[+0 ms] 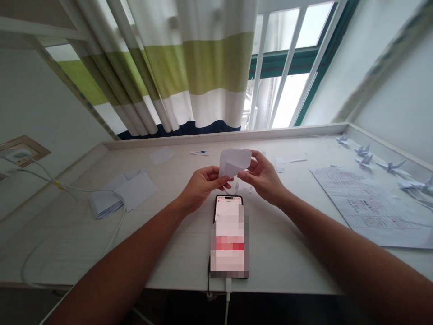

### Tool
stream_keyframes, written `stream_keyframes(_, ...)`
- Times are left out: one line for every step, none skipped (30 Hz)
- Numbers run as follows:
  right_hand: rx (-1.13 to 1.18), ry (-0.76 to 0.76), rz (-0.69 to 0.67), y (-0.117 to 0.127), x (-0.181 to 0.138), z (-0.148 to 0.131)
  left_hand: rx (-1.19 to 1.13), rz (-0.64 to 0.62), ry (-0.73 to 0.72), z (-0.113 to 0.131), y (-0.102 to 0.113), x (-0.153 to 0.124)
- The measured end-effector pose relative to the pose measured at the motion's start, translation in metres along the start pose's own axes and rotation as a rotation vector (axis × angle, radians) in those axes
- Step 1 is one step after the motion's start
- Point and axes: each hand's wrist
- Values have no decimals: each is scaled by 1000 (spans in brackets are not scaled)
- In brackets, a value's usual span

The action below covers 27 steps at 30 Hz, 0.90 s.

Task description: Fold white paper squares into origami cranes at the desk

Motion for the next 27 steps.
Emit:
stream_keyframes(17,-1,-12,0,0,1,-11,-1,8,0,0,0)
stream_keyframes(22,-3,-13,0,0,1,-14,-9,15,0,-1,0)
stream_keyframes(23,-8,-4,0,0,2,-11,-21,20,0,-2,-1)
stream_keyframes(24,-16,9,0,0,2,-6,-33,23,0,-3,-1)
stream_keyframes(27,-26,24,0,0,1,-1,-45,23,0,-4,-2)
stream_keyframes(32,-37,37,-1,0,1,2,-54,21,0,-5,-2)
stream_keyframes(38,-47,49,-1,-1,1,5,-59,18,0,-5,-3)
stream_keyframes(45,-56,60,-1,-1,0,9,-63,17,0,-6,-3)
stream_keyframes(49,-62,67,-2,-1,0,14,-64,17,0,-6,-4)
stream_keyframes(51,-67,73,-3,-1,0,19,-66,20,0,-6,-4)
stream_keyframes(51,-72,80,-3,-2,0,25,-70,25,1,-6,-4)
stream_keyframes(50,-78,87,-4,-2,-1,29,-76,31,1,-5,-4)
stream_keyframes(49,-82,98,-4,-2,-1,32,-84,38,1,-5,-4)
stream_keyframes(46,-87,108,-5,-2,-1,32,-93,44,1,-5,-5)
stream_keyframes(41,-92,117,-5,-2,-1,31,-101,50,2,-5,-5)
stream_keyframes(35,-96,124,-5,-2,-1,31,-105,55,2,-5,-5)
stream_keyframes(30,-98,130,-6,-2,-1,32,-104,57,2,-6,-5)
stream_keyframes(27,-97,135,-7,-2,-1,33,-102,57,3,-7,-5)
stream_keyframes(27,-93,141,-7,-2,0,36,-99,58,3,-8,-6)
stream_keyframes(29,-88,147,-8,-2,0,40,-96,59,3,-9,-6)
stream_keyframes(32,-83,154,-9,-2,1,43,-93,62,3,-9,-6)
stream_keyframes(34,-81,158,-9,-2,2,44,-90,67,3,-10,-6)
stream_keyframes(36,-82,160,-9,-2,3,44,-87,74,3,-10,-6)
stream_keyframes(37,-84,159,-10,-2,4,43,-83,83,3,-11,-6)
stream_keyframes(36,-88,157,-9,-2,5,41,-79,92,3,-11,-6)
stream_keyframes(36,-92,156,-9,-2,5,39,-77,99,3,-11,-6)
stream_keyframes(36,-93,156,-9,-2,6,38,-76,105,4,-11,-6)
Point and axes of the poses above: each hand's wrist, its own x-axis towards the middle knuckle, its own y-axis out of the back of the hand, z = x × y
